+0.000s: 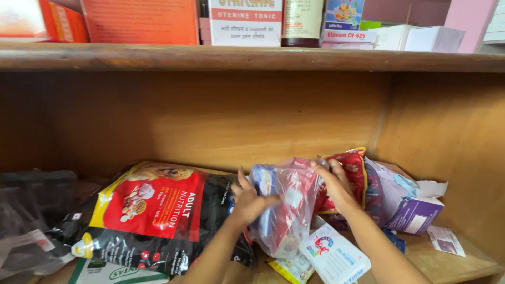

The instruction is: The person organizes medicine supplies by retrieving medicine boxes from shelves, placing them on a counter, and rearranging boxes, bottles, and packets across shelves and storage containers by hand.

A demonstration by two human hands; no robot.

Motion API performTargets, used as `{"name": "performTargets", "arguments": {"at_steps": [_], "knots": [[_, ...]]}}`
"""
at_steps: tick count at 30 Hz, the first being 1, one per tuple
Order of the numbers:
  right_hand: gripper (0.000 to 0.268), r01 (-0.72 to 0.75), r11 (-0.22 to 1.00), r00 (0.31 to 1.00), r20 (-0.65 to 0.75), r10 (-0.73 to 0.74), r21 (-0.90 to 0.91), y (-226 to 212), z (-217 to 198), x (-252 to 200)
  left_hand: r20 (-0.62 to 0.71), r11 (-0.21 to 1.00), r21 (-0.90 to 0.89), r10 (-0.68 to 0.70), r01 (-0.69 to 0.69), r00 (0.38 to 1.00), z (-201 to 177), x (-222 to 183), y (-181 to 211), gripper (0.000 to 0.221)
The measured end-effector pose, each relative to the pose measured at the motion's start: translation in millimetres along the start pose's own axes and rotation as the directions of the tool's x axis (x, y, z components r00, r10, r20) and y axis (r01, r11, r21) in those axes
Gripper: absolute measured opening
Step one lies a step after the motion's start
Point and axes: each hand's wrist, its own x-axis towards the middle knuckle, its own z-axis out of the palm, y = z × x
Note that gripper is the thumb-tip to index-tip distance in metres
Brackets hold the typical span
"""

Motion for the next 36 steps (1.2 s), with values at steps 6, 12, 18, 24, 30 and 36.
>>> {"name": "performTargets", "arguments": {"at_steps": [6,12,18,24,30,36], "knots": [[0.045,0.133,0.986,0.986,0.117,-0.121,-0.103,-19.0,13.4,-1.0,0.099,0.959,0.198,0.184,-0.200,0.978,16.8,48.6,29.9,0.090],[0.059,-0.124,0.962,0.985,0.086,0.149,-0.245,-22.5,3.6,5.9,-0.143,0.950,0.184,0.280,-0.252,0.949,20.0,67.7,-2.6,0.021],[0.048,-0.105,0.992,0.980,0.162,0.114,-0.064,-11.4,3.1,16.8,-0.325,0.972,0.138,0.225,-0.189,0.918,1.7,55.5,-12.2,0.019],[0.019,0.440,0.894,0.858,0.333,-0.391,-0.083,-29.7,22.5,7.1,-0.192,0.954,0.019,0.297,-0.299,0.935,8.9,62.1,13.2,0.029],[0.034,0.450,0.829,0.831,0.495,-0.252,-0.332,-71.4,45.7,-10.6,0.037,0.892,-0.225,0.411,-0.393,0.911,-1.5,74.6,7.6,0.026],[0.043,0.445,0.767,0.815,0.563,-0.134,-0.462,-76.3,46.4,-3.7,-0.147,0.919,-0.228,0.294,-0.321,0.945,-11.0,81.4,-17.9,0.007]]}}
